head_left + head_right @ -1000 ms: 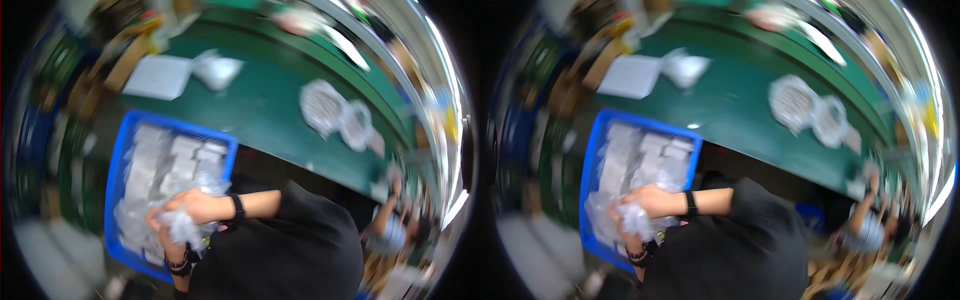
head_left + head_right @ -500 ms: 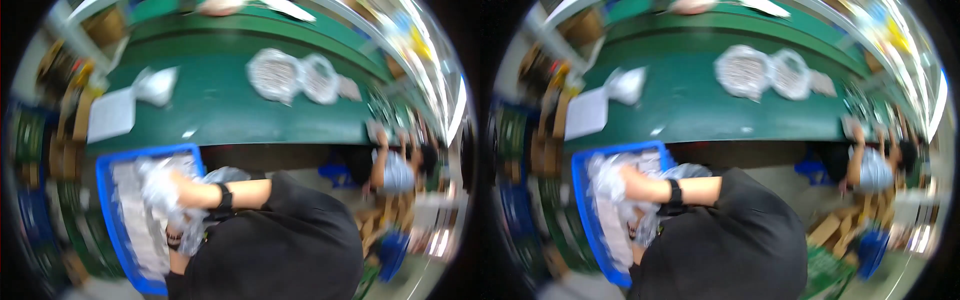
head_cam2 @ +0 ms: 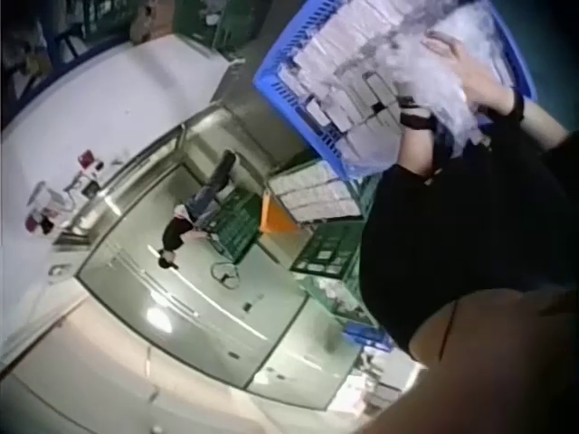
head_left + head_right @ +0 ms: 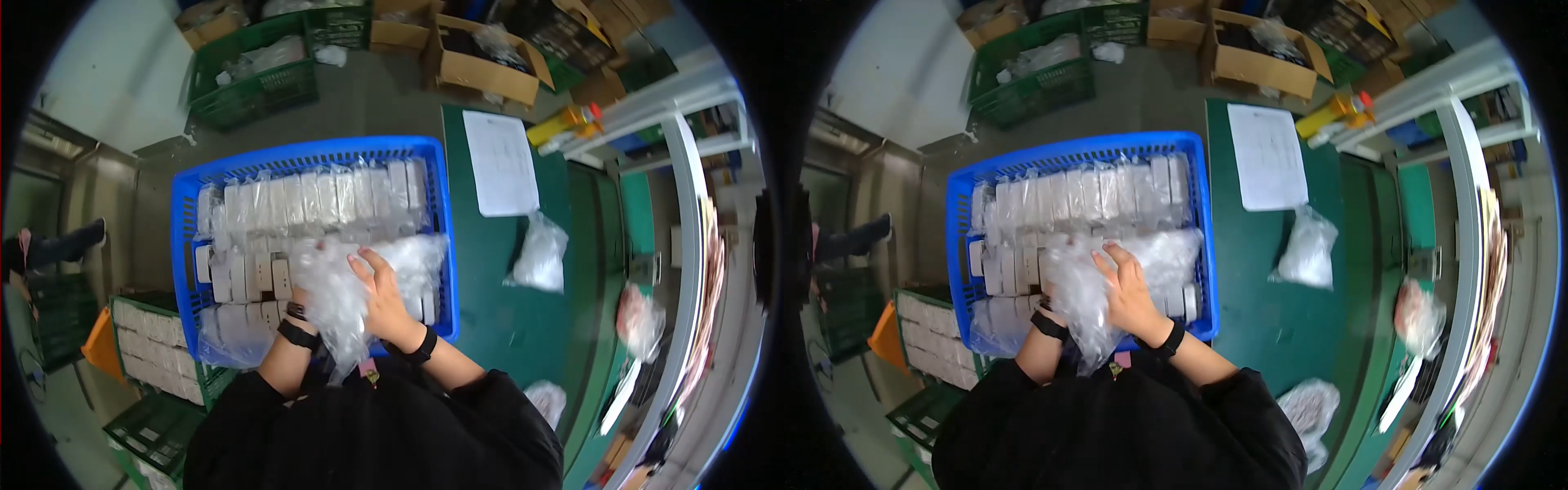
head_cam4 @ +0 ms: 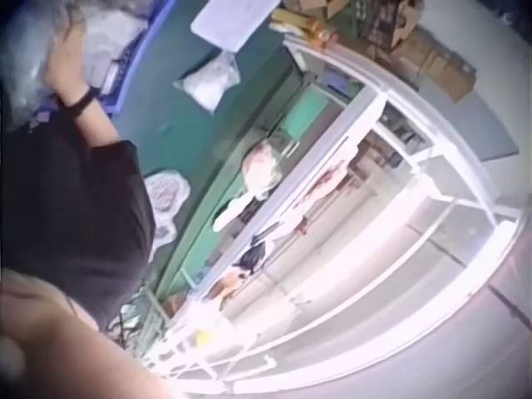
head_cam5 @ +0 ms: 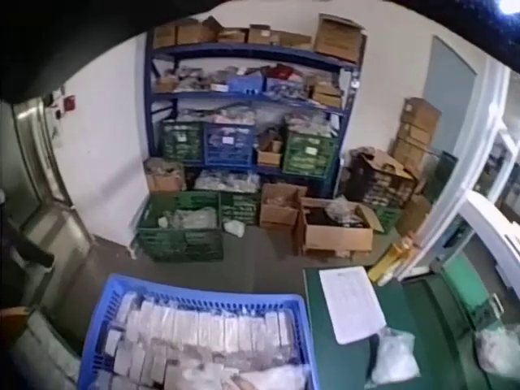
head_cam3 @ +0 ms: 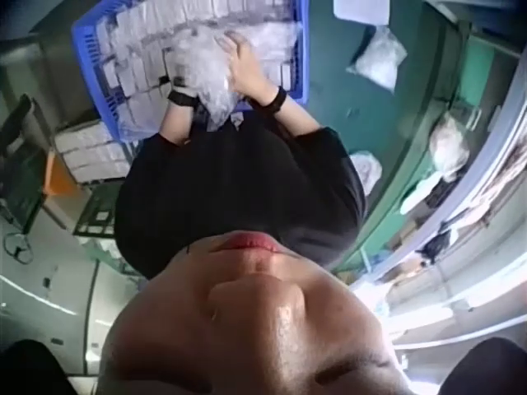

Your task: The person places white plastic housings onto a table, inserts small white components into them, and then packs the housings into plastic bags before placing them into a blue bin.

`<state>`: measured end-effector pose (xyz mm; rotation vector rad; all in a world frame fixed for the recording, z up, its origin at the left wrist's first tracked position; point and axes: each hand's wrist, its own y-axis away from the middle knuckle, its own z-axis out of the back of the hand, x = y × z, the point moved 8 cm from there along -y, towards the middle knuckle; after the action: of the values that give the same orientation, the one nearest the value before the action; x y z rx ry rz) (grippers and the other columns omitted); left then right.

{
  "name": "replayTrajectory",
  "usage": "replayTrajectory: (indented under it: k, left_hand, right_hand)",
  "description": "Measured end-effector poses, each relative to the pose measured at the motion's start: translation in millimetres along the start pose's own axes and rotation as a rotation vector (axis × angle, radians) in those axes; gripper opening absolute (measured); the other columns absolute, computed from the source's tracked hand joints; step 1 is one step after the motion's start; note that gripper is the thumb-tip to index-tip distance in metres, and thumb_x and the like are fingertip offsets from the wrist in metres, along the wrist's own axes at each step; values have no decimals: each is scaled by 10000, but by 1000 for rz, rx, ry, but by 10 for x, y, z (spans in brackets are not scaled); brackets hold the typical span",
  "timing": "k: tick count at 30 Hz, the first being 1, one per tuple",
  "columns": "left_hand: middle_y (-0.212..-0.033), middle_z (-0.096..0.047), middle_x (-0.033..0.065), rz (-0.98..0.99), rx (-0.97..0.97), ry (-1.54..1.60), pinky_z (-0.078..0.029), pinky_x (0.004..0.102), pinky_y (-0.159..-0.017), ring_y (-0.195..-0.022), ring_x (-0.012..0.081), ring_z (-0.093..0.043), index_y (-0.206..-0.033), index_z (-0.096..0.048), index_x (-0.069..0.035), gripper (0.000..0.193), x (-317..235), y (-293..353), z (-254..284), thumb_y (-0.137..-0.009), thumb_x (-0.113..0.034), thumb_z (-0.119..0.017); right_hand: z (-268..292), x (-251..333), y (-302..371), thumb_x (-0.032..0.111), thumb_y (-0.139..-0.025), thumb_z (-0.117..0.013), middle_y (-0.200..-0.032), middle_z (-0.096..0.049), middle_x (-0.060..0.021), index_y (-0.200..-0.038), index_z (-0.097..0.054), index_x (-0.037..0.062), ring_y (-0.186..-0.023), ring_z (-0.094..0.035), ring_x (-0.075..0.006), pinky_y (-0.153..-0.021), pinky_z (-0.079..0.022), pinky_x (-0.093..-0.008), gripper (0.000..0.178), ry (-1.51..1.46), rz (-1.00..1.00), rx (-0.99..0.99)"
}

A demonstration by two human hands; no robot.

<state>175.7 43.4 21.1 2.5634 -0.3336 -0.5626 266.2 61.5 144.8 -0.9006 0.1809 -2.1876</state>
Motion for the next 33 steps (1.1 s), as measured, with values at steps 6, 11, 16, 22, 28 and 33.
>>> replayTrajectory:
  k: [6,11,16,22,28,33]
  left_hand:
    - [-959,-523,75,-422,-121,149,-444,301,-762,-871,189,-522,-1015,-494,-67,304,-1091,-285,560,-797,-259,-583]
    - [-988,-527,79,-525,-333,-199,-444,316,-772,-884,209,-533,-1039,-491,-64,369,-1283,-651,1055,-762,-271,-620]
    - [-1031,-528,114,-580,-584,-1874,-460,342,-735,-859,268,-560,-1056,-478,-58,523,-578,-906,678,-652,-295,-710]
    - [-1073,-494,145,-168,-692,-1842,-443,368,-746,-931,318,-511,-988,-517,-62,465,-369,-897,950,-592,-206,-714]
    - [-1056,-483,103,-770,-846,-2150,-365,397,-834,-997,298,-450,-896,-540,-63,429,-461,-547,494,-511,-148,-709]
    - [-1036,-483,88,-805,-724,-1946,-322,385,-876,-1005,284,-426,-909,-537,-62,445,-504,-658,1002,-503,-119,-710]
  right_hand:
    - [-512,-1620,-694,198,-663,-629,-1057,-453,-149,-1070,-486,56,-945,-457,-312,-789,-388,-425,454,146,-119,74]
    - [-1023,-2922,-987,311,-739,-565,-960,-461,-146,-947,-509,37,-886,-459,-331,-786,-381,-423,349,481,-229,-5]
    - [-1312,-3088,-1090,387,-748,-538,-976,-485,-135,-934,-525,51,-908,-458,-320,-832,-351,-424,385,487,-252,53]
    - [-1444,-3136,-1167,380,-763,-515,-909,-522,-107,-886,-542,55,-903,-464,-280,-828,-338,-431,349,498,-183,155]
    - [-1387,-3258,-1190,247,-792,-507,-809,-551,-97,-790,-549,58,-848,-496,-265,-743,-376,-405,194,317,-112,127]
    - [-1369,-3175,-1200,191,-792,-522,-750,-554,-122,-784,-554,64,-743,-536,-303,-628,-424,-388,131,163,-200,-82]
